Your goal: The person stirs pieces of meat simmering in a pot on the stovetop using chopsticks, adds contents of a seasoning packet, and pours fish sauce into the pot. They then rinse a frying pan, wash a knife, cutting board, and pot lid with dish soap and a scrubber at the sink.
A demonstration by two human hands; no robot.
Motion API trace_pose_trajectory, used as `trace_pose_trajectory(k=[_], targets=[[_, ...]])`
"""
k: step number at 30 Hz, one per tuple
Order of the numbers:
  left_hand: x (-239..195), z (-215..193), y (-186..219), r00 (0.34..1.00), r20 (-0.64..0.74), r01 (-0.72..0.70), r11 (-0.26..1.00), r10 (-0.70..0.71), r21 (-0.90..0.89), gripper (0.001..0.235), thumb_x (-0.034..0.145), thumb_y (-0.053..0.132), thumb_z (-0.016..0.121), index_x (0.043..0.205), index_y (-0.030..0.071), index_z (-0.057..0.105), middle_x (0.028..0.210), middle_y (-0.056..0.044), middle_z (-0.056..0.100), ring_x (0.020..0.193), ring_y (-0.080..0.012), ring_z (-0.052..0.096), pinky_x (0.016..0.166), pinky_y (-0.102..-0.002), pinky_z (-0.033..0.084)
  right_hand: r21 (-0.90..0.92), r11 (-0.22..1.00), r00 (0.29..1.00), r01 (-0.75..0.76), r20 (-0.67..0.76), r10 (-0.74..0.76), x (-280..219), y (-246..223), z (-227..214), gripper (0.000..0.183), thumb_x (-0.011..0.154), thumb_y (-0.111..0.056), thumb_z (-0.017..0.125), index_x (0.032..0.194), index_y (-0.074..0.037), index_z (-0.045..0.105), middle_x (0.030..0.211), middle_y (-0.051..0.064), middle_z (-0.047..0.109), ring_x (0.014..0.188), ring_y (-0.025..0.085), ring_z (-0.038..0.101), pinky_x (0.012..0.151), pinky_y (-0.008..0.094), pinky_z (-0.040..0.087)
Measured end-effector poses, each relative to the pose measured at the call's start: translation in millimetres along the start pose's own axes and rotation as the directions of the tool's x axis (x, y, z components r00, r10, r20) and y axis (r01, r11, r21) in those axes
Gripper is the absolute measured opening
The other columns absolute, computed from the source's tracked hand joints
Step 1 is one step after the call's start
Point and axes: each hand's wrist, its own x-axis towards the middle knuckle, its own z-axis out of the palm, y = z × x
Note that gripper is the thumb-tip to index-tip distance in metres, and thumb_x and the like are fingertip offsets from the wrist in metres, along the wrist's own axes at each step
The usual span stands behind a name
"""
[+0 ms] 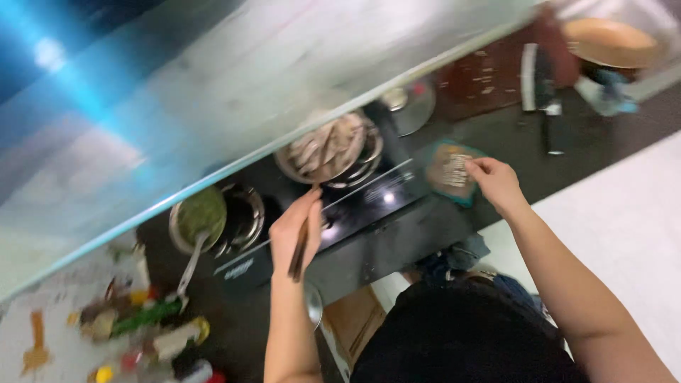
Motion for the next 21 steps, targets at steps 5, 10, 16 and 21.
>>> trace_pose_trajectory(k=[5, 10, 16, 21], targets=[[-24, 28, 18, 0.989, -0.145, 0.046, 0.991, -0.028, 0.124, 0.018, 0.101, 0.011, 0.064, 0.112, 0.001, 0.074, 0.105, -0.018, 0.076, 0.091, -0.0279, 0.077, 0.082, -0.033, 0.060, 0.041, 0.982, 0.981, -0.182, -0.067, 0.184, -25, 29, -104, 0.038, 0.096, -0.039, 0.069, 0.113, -0.006, 0.076, 0.086, 0.004, 0.070, 0.064, 0.012, 0.053, 0.055, 0.029, 0.043], [-44, 77, 47, 0.919, -0.279, 0.333, 0.928, -0.280, 0.168, 0.025, 0.101, 0.020, 0.064, 0.115, 0.003, 0.076, 0.092, -0.017, 0.077, 0.074, -0.0254, 0.076, 0.067, -0.035, 0.060, 0.228, 0.945, 0.947, -0.234, -0.166, 0.274, -11, 133, -219, 0.038, 0.096, -0.039, 0.070, 0.111, -0.005, 0.076, 0.084, 0.004, 0.065, 0.062, 0.010, 0.047, 0.051, 0.027, 0.040], [-24, 126, 98, 0.895, -0.373, 0.359, 0.892, -0.246, 0.274, 0.027, 0.105, 0.022, 0.063, 0.113, 0.001, 0.078, 0.097, -0.023, 0.076, 0.084, -0.0307, 0.076, 0.075, -0.039, 0.059, 0.261, 0.934, 0.914, -0.246, -0.257, 0.313, 19, 174, -347, 0.036, 0.095, -0.036, 0.070, 0.110, -0.004, 0.078, 0.085, 0.006, 0.067, 0.064, 0.015, 0.047, 0.054, 0.031, 0.041], [20, 197, 73, 0.827, -0.517, 0.066, 0.875, 0.220, 0.479, 0.020, 0.106, 0.014, 0.060, 0.113, 0.001, 0.074, 0.107, -0.026, 0.070, 0.101, -0.0388, 0.069, 0.093, -0.038, 0.054, 0.091, 0.985, 0.914, -0.148, -0.367, 0.171, 62, 142, -441, 0.044, 0.094, -0.041, 0.069, 0.116, -0.004, 0.076, 0.093, 0.010, 0.074, 0.072, 0.019, 0.059, 0.066, 0.035, 0.050]])
